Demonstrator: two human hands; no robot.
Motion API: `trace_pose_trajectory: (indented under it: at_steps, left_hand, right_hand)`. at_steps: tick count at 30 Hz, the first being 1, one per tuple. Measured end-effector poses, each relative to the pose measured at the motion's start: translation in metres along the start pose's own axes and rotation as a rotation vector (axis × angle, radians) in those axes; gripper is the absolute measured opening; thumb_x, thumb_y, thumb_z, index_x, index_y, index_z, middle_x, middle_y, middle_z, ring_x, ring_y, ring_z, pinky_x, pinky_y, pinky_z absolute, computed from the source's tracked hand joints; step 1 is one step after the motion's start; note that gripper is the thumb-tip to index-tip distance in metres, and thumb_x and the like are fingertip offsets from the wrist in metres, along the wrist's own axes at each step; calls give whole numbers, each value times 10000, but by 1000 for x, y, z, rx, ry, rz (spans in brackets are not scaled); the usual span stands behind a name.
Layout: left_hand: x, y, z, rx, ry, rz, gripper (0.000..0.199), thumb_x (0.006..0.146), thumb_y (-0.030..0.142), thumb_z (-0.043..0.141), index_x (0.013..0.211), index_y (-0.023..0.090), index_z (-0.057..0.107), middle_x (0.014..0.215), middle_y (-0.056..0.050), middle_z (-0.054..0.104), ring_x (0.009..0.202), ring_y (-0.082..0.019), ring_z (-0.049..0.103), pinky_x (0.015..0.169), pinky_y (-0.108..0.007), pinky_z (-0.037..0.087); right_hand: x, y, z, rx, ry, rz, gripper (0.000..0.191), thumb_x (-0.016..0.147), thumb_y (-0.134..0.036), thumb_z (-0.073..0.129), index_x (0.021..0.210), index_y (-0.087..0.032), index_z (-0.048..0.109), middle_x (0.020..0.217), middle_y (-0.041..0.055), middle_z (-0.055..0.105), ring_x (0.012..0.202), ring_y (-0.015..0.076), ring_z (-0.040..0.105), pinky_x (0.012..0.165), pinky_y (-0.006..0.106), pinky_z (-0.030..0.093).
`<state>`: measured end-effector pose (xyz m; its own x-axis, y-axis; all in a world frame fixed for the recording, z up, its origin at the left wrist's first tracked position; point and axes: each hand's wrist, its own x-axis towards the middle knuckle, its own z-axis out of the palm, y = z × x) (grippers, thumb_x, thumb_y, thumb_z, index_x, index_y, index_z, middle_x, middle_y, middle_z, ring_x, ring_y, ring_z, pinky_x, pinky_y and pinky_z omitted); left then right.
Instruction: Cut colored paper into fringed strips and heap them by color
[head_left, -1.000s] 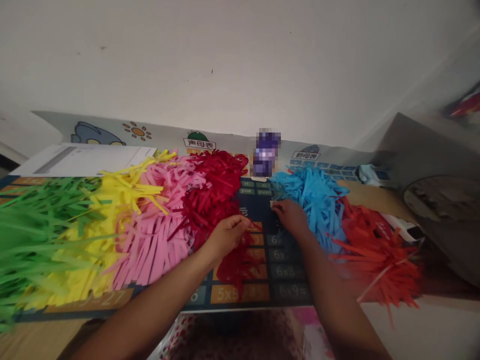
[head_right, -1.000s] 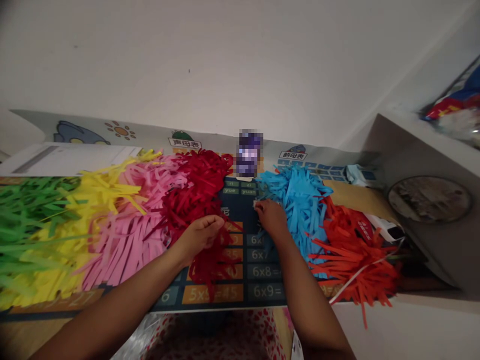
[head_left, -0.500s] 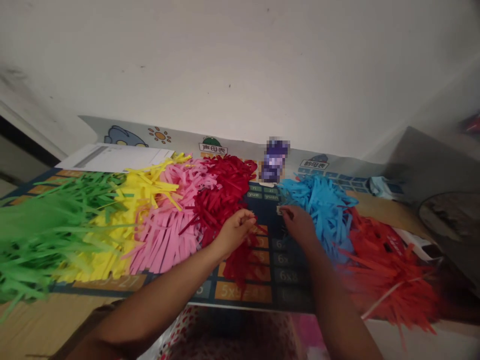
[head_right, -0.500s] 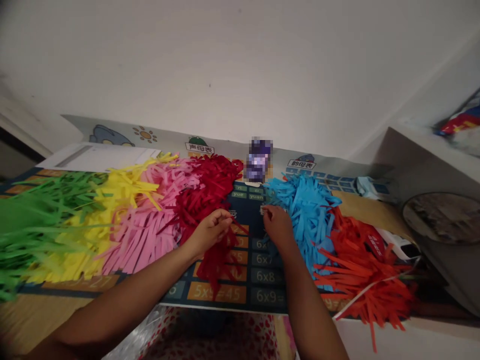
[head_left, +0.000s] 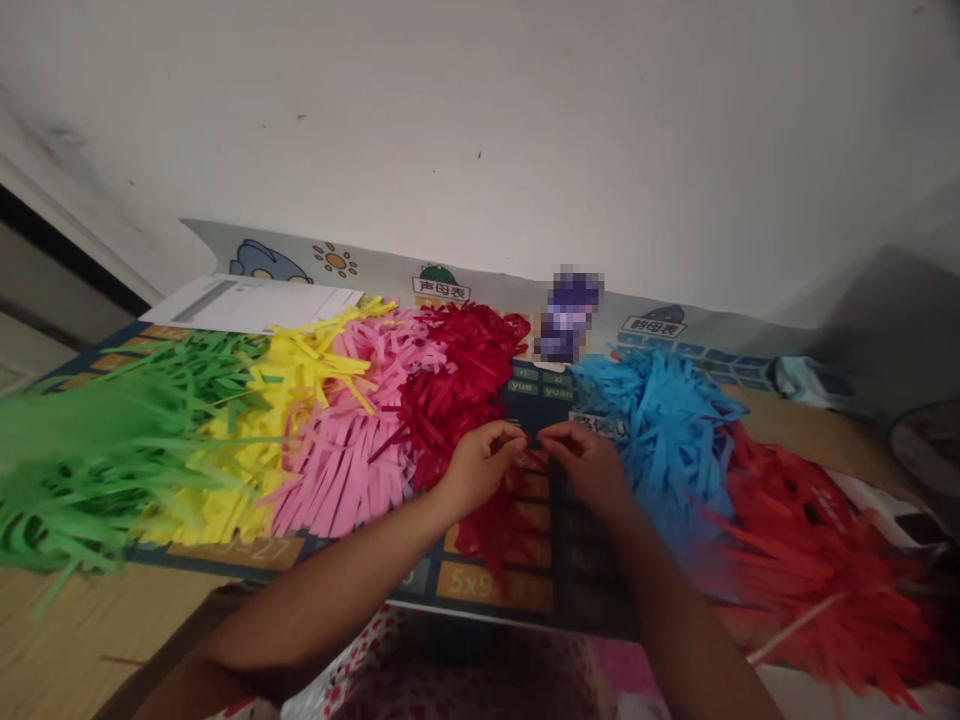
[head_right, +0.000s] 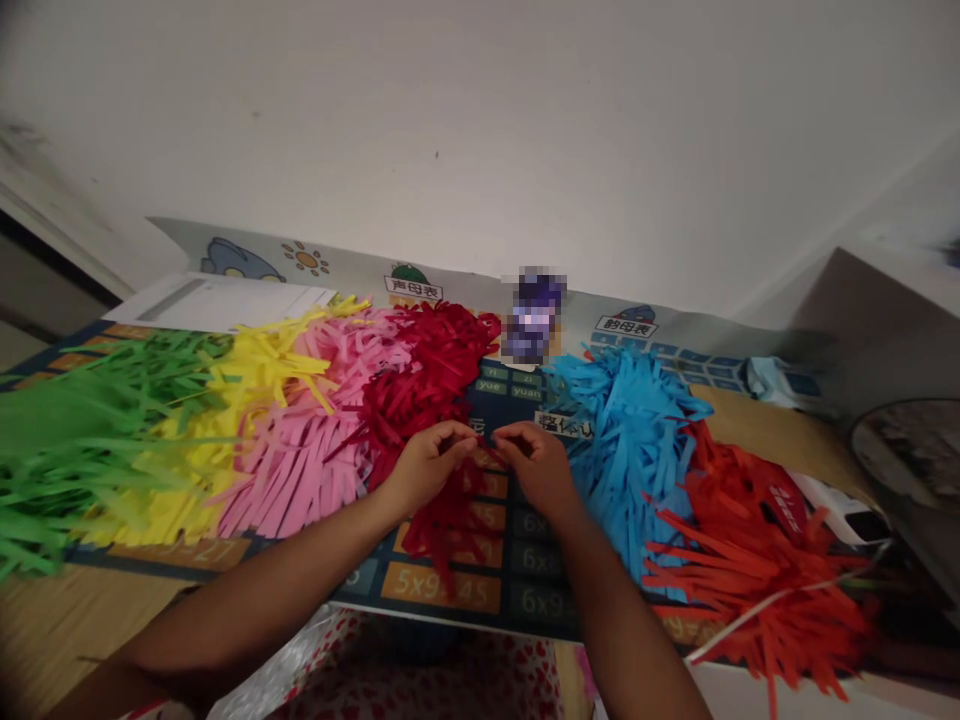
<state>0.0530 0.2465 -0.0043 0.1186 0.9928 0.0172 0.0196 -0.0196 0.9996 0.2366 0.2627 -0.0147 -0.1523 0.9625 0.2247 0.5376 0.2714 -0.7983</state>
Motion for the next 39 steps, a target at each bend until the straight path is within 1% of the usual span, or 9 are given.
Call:
trace_pose_trajectory:
  at_steps: [3,5,10,16,24,29,33,36,39]
  left_hand:
    - [-1,2,0,55,9,17,123,790,280,598,791,166,644,668,15,613,614,-120,546,584,-221,409]
    - [-1,1,0,66,6,12,122,794,279,595,793,167,644,674,11,619,619,-123,549,582,-220,412]
    - [-1,-4,1,33,-25,-7,163,799,320,604,812,165,652,688,6,623,628,-127,545,589,-222,414]
    - [0,-5,0,39,-66,6,186,817,322,582,796,154,659,705,-8,638,653,-134,561,617,-234,416]
    - [-2,-2,0,167,-84,91,150,827,286,583,773,171,664,758,-24,677,739,-167,607,697,-266,439]
    - [-4,-1,-1,265,-9,187,51,804,206,596,853,193,594,829,-20,637,791,-163,598,737,-268,445]
    - [-4,0,-5,257,-108,235,60,824,175,544,879,197,534,837,-6,597,792,-148,583,735,-262,449]
    - [-5,3,-9,209,-178,241,60,833,195,547,890,197,528,809,0,598,762,-144,592,716,-259,456]
    - [-8,8,-10,198,-211,283,94,839,214,555,929,188,557,845,-23,632,796,-156,617,744,-272,469]
  right_hand:
    - [3,11,-6,-319,48,-32,219,836,-226,502,896,-182,708,934,104,696,903,236,625,832,382,478]
    - [5,13,-12,-348,46,-46,236,834,-220,487,920,-187,705,960,101,697,939,238,621,849,385,474]
    - [1,-1,-14,-50,-11,0,185,809,-344,585,856,-220,714,890,48,713,862,216,642,805,357,496]
    - [-6,-15,-1,281,-84,55,153,784,-351,670,840,-215,712,853,33,708,796,189,650,760,318,506]
    - [-8,-20,-1,148,-19,2,132,777,-342,659,784,-221,713,786,28,701,759,188,636,756,321,501]
    - [-7,-21,-2,140,-28,29,135,760,-338,668,816,-222,708,808,24,707,783,189,642,769,322,502]
    - [-5,-17,-3,235,-116,47,204,729,-359,717,867,-209,710,822,29,713,785,188,652,754,317,508]
    - [-5,-14,-5,312,-181,86,229,719,-401,731,818,-196,710,793,28,717,746,185,655,712,308,510]
    - [-6,-18,-8,298,-180,58,213,731,-402,711,759,-191,707,735,22,708,705,180,646,672,291,495]
